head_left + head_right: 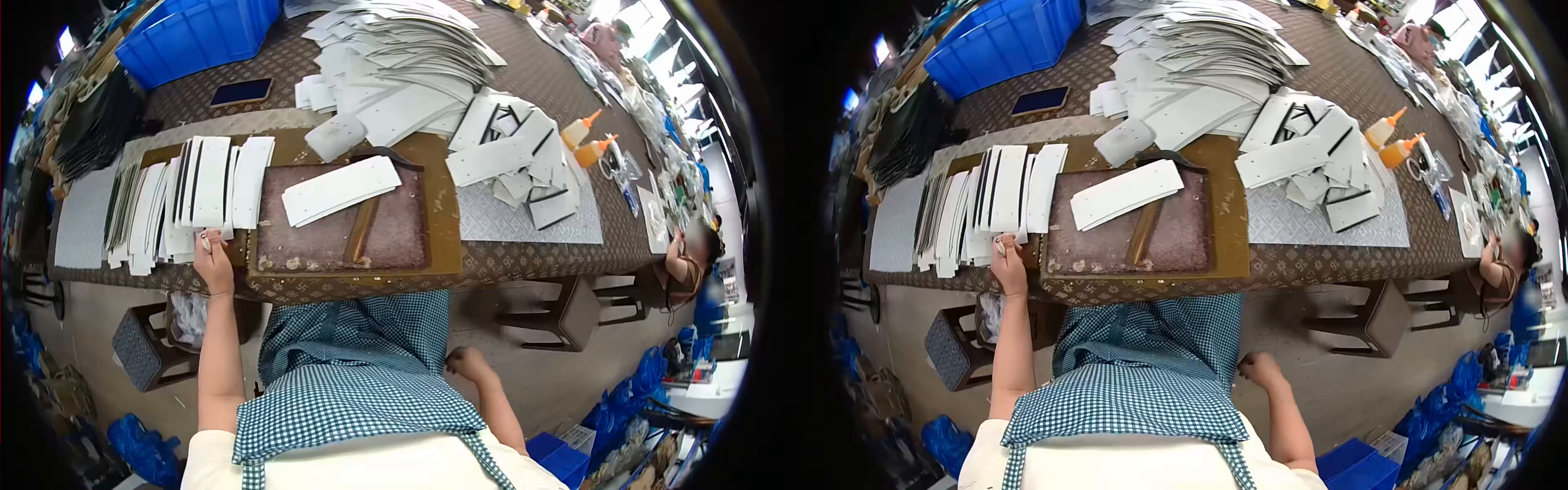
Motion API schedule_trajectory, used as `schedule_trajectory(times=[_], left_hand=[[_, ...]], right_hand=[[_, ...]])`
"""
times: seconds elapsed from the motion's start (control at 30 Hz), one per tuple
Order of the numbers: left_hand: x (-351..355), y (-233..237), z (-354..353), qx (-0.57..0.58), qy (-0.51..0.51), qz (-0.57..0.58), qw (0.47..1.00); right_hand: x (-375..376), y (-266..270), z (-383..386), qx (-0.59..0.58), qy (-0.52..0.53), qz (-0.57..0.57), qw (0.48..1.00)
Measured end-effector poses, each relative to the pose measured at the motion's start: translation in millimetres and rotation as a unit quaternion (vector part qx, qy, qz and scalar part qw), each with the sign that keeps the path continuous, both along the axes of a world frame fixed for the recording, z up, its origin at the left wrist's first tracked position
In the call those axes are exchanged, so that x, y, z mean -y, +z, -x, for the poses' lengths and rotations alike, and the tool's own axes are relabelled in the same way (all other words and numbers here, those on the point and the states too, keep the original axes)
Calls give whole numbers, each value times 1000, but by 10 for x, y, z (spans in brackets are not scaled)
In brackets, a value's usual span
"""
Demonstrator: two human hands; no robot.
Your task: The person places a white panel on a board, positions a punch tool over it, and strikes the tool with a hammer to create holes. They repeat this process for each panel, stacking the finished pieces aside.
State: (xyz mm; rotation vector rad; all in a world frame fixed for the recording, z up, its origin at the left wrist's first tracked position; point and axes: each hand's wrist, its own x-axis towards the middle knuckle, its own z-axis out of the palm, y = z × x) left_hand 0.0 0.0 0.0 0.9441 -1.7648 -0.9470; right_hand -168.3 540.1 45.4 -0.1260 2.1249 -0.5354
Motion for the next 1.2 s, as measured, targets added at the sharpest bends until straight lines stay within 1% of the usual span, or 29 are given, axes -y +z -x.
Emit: schedule_trajectory(times=[0.03,0.07,0.1,0.13,0.17,0.2,0.23,0.27,0.3,0.33,0.37,0.43,0.47,0.57,0.6,0.67,0.7,0.73,0.77,0.83,0.87,0.9,0.93,0.97,1.0,1.07,1.17,1.2], left_hand=[[-223,-2,51,-20,1,-15,1000],[-408,-5,70,-38,0,-30,999],[431,372,-152,13,4,32,999],[325,313,-125,24,9,14,1000],[224,220,-86,12,10,-8,1000],[132,155,-29,11,13,-15,1000],[125,163,-23,15,16,-12,1000],[109,169,-18,18,21,-9,1000],[97,180,-1,21,26,1,999],[110,151,-8,23,26,1,999],[133,141,-18,24,24,1,999],[109,193,1,23,32,10,999],[116,174,2,21,35,9,999],[37,305,48,33,43,22,998],[33,303,45,26,37,7,999],[-63,536,263,45,-29,125,991],[-195,762,438,78,-76,128,986],[-334,960,638,94,-137,68,984],[-434,1102,853,134,-178,67,972],[-463,1120,1198,226,-238,137,935],[-452,1065,1343,256,-248,162,920],[-449,1040,1457,287,-256,185,905],[-443,1030,1513,311,-282,168,892],[-443,1030,1561,338,-283,168,882],[-450,1067,1596,366,-285,170,870],[-470,1076,1593,370,-289,182,864],[-444,1059,1539,355,-281,199,869],[-405,1065,1488,347,-276,195,875]], right_hand=[[-112,82,53,2,12,-13,1000],[349,32,103,-11,-37,129,991],[820,70,150,-6,-71,272,960],[1034,413,287,-70,-73,312,945],[1180,603,444,-81,-89,324,938],[1376,719,591,-127,-55,342,929],[1655,769,673,-166,-23,369,914],[1925,806,723,-159,-10,384,909],[2188,745,722,-204,46,414,886],[2430,911,683,-224,126,367,894],[2624,949,623,-264,197,352,876],[2861,706,555,-406,305,257,822],[2900,661,573,-370,295,238,848],[2832,685,629,-391,303,223,840],[2775,755,633,-382,303,215,846],[2696,779,675,-388,272,240,847],[2638,771,665,-389,252,248,850],[2612,770,689,-358,245,254,864],[2602,746,687,-313,187,287,886],[2615,680,704,-223,73,352,906],[2618,684,742,-142,30,381,913],[2631,690,760,-62,-42,423,903],[2648,693,776,20,-115,460,880],[2672,728,823,63,-167,453,874],[2702,748,891,100,-184,455,866],[2771,804,1035,163,-214,462,845],[2832,716,1279,200,-179,493,828],[2805,739,1305,199,-196,505,816]])
